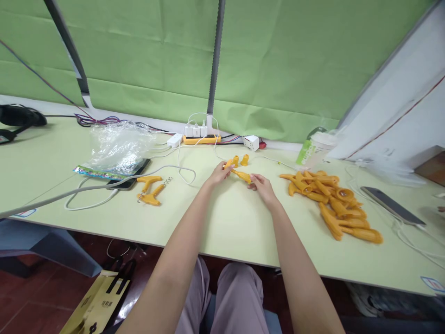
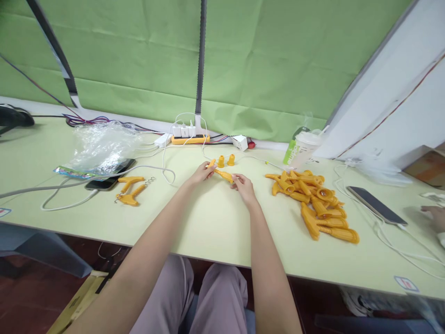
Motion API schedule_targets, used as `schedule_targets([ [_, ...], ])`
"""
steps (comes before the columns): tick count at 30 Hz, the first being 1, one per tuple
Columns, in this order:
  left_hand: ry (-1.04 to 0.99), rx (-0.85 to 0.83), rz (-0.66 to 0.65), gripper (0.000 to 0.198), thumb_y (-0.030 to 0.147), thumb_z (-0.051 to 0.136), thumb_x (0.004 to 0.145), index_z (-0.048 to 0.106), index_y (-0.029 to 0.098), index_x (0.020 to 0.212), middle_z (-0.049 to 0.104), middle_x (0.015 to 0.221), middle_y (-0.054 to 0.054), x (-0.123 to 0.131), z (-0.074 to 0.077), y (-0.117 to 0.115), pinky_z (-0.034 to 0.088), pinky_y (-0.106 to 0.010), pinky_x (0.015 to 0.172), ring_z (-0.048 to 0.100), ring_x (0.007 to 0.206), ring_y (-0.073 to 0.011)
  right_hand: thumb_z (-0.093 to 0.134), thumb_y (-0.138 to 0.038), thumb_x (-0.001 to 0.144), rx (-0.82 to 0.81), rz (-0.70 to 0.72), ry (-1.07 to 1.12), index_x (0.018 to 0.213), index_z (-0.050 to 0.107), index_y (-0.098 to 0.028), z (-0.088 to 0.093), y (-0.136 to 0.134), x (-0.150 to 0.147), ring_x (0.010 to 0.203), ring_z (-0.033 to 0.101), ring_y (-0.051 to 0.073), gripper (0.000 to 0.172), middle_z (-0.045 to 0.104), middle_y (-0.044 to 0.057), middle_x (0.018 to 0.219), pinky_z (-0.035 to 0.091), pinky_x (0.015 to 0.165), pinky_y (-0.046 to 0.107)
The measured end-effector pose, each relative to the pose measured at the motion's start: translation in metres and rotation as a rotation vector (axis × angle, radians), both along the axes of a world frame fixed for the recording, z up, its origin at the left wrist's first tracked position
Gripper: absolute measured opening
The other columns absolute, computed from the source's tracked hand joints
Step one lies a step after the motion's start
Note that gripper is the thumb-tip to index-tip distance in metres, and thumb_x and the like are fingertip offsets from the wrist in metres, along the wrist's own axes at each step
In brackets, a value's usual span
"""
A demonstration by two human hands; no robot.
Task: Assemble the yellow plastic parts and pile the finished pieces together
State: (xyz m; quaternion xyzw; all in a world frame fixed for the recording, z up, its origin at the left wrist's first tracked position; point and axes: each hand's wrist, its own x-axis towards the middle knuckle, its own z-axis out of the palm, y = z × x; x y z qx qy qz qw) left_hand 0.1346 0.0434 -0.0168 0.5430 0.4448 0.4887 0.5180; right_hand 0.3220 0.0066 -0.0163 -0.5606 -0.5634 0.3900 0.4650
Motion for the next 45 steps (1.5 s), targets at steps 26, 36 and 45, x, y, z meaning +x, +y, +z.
schedule_targets([
  [26, -0.153, -0.069, -0.035, 0.021, 0.033, 0.050, 0.090, 0.044, 0.018, 0.076, 0.052, 0.048, 0.004, 0.0008, 0.0047, 0.0020, 0.031, -0.019, 0.043, 0.046, 0.039, -0.0064, 0.069, -0.022, 0.061, 0.336, -0.077, -0.396, 0.097, 0.067, -0.024, -0.0029, -0.0015, 0.0057, 0.095, 0.049, 0.023, 0.035, 0.065, 0.005, 0.108, 0.041, 0.088, 0.039],
  [36, -0.149, -0.068, 0.022, 0.023, 0.036, 0.050, 0.090, 0.046, 0.018, 0.077, 0.052, 0.049, 0.005, -0.0018, 0.0025, 0.0063, 0.032, -0.019, 0.045, 0.045, 0.039, -0.0063, 0.064, -0.046, 0.072, 0.193, 0.058, -0.113, 0.102, 0.065, -0.023, -0.0007, -0.0022, 0.0007, 0.103, 0.056, 0.021, 0.038, 0.064, 0.006, 0.117, 0.044, 0.088, 0.036],
  [45, -0.137, -0.061, -0.008, 0.021, 0.033, 0.050, 0.090, 0.046, 0.018, 0.077, 0.053, 0.050, 0.004, -0.0030, 0.0020, 0.0064, 0.032, -0.020, 0.045, 0.048, 0.040, -0.0073, 0.072, -0.039, 0.062, 0.216, 0.040, -0.136, 0.094, 0.067, -0.021, 0.0019, -0.0029, 0.0000, 0.095, 0.060, 0.021, 0.037, 0.068, 0.006, 0.109, 0.044, 0.087, 0.038],
])
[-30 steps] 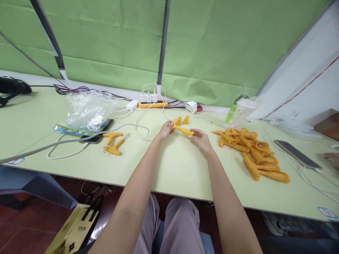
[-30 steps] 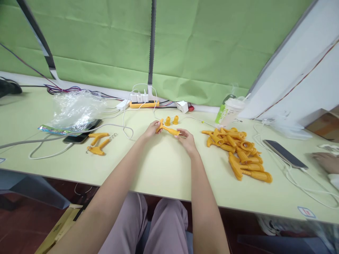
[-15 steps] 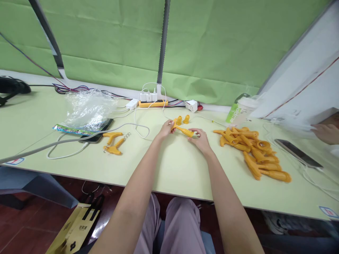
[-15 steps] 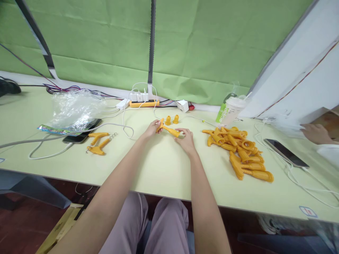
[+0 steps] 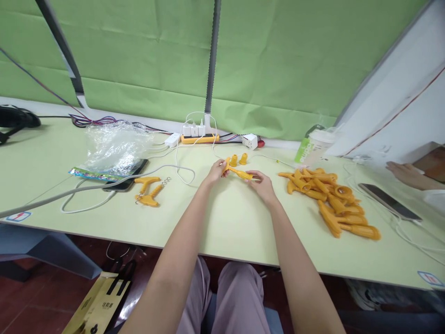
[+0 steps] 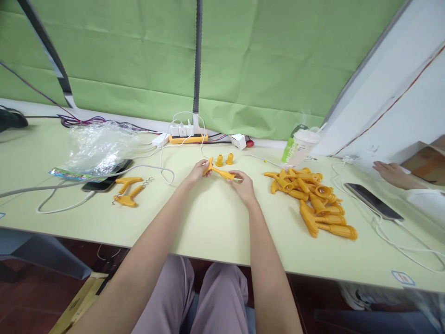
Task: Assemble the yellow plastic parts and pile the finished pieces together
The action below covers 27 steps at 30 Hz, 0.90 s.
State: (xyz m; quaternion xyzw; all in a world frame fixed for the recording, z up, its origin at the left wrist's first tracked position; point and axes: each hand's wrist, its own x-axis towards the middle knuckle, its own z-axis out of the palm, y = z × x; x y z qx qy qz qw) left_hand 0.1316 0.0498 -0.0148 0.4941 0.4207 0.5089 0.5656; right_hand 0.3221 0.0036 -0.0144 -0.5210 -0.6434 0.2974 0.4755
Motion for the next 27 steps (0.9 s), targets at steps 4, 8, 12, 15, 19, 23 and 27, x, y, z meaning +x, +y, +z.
schedule_targets([
  [4, -0.004, 0.014, -0.009, 0.019, 0.031, 0.049, 0.090, 0.046, 0.017, 0.077, 0.054, 0.050, 0.004, -0.001, 0.001, -0.002, 0.031, -0.021, 0.045, 0.048, 0.039, -0.0072, 0.071, -0.036, 0.064, 0.017, -0.009, -0.044, 0.095, 0.066, -0.021, -0.001, 0.000, 0.001, 0.097, 0.060, 0.021, 0.035, 0.068, 0.006, 0.110, 0.043, 0.088, 0.038],
  [8, -0.021, 0.011, -0.016, 0.023, 0.036, 0.053, 0.089, 0.046, 0.017, 0.077, 0.054, 0.049, 0.004, -0.002, 0.001, -0.002, 0.031, -0.019, 0.043, 0.047, 0.038, -0.0062, 0.067, -0.038, 0.070, 0.071, -0.011, -0.129, 0.101, 0.066, -0.022, -0.002, 0.000, 0.001, 0.103, 0.057, 0.022, 0.036, 0.066, 0.006, 0.113, 0.041, 0.092, 0.039],
  [12, -0.047, 0.019, -0.024, 0.027, 0.040, 0.057, 0.086, 0.047, 0.017, 0.076, 0.054, 0.048, 0.005, 0.000, -0.001, 0.000, 0.032, -0.019, 0.043, 0.047, 0.037, -0.0063, 0.064, -0.040, 0.077, 0.212, -0.146, -0.381, 0.112, 0.063, -0.025, 0.002, -0.006, -0.006, 0.112, 0.052, 0.025, 0.038, 0.062, 0.006, 0.120, 0.035, 0.096, 0.043],
  [15, -0.047, 0.023, -0.050, 0.026, 0.039, 0.057, 0.086, 0.047, 0.017, 0.074, 0.053, 0.046, 0.004, 0.006, -0.005, 0.001, 0.032, -0.020, 0.043, 0.047, 0.037, -0.0074, 0.059, -0.035, 0.084, 0.354, -0.199, -0.653, 0.114, 0.061, -0.025, 0.006, -0.014, -0.016, 0.112, 0.051, 0.025, 0.032, 0.064, 0.007, 0.118, 0.028, 0.099, 0.044],
  [19, -0.039, 0.062, -0.107, 0.026, 0.038, 0.060, 0.083, 0.049, 0.017, 0.072, 0.055, 0.049, 0.002, 0.014, -0.007, -0.001, 0.038, -0.022, 0.049, 0.049, 0.041, -0.0085, 0.052, -0.024, 0.089, 0.462, -0.183, -0.874, 0.105, 0.065, -0.023, 0.008, -0.021, -0.029, 0.102, 0.054, 0.022, 0.021, 0.070, 0.006, 0.103, 0.019, 0.102, 0.044],
  [23, 0.051, 0.117, -0.160, 0.024, 0.040, 0.056, 0.085, 0.053, 0.016, 0.081, 0.062, 0.062, -0.002, 0.013, -0.002, -0.010, 0.044, -0.026, 0.065, 0.059, 0.059, -0.0131, 0.052, -0.021, 0.089, 0.475, -0.256, -0.906, 0.096, 0.067, -0.022, 0.010, -0.025, -0.032, 0.094, 0.054, 0.022, 0.017, 0.072, 0.005, 0.092, 0.020, 0.098, 0.043],
  [27, 0.219, 0.176, 0.003, 0.032, 0.045, 0.046, 0.088, 0.053, 0.018, 0.102, 0.068, 0.087, -0.006, 0.000, 0.002, -0.017, 0.044, -0.031, 0.082, 0.062, 0.084, -0.0171, 0.051, -0.023, 0.090, 0.474, -0.377, -0.887, 0.096, 0.068, -0.023, 0.024, -0.027, -0.015, 0.093, 0.053, 0.022, 0.018, 0.072, 0.005, 0.094, 0.021, 0.095, 0.043],
])
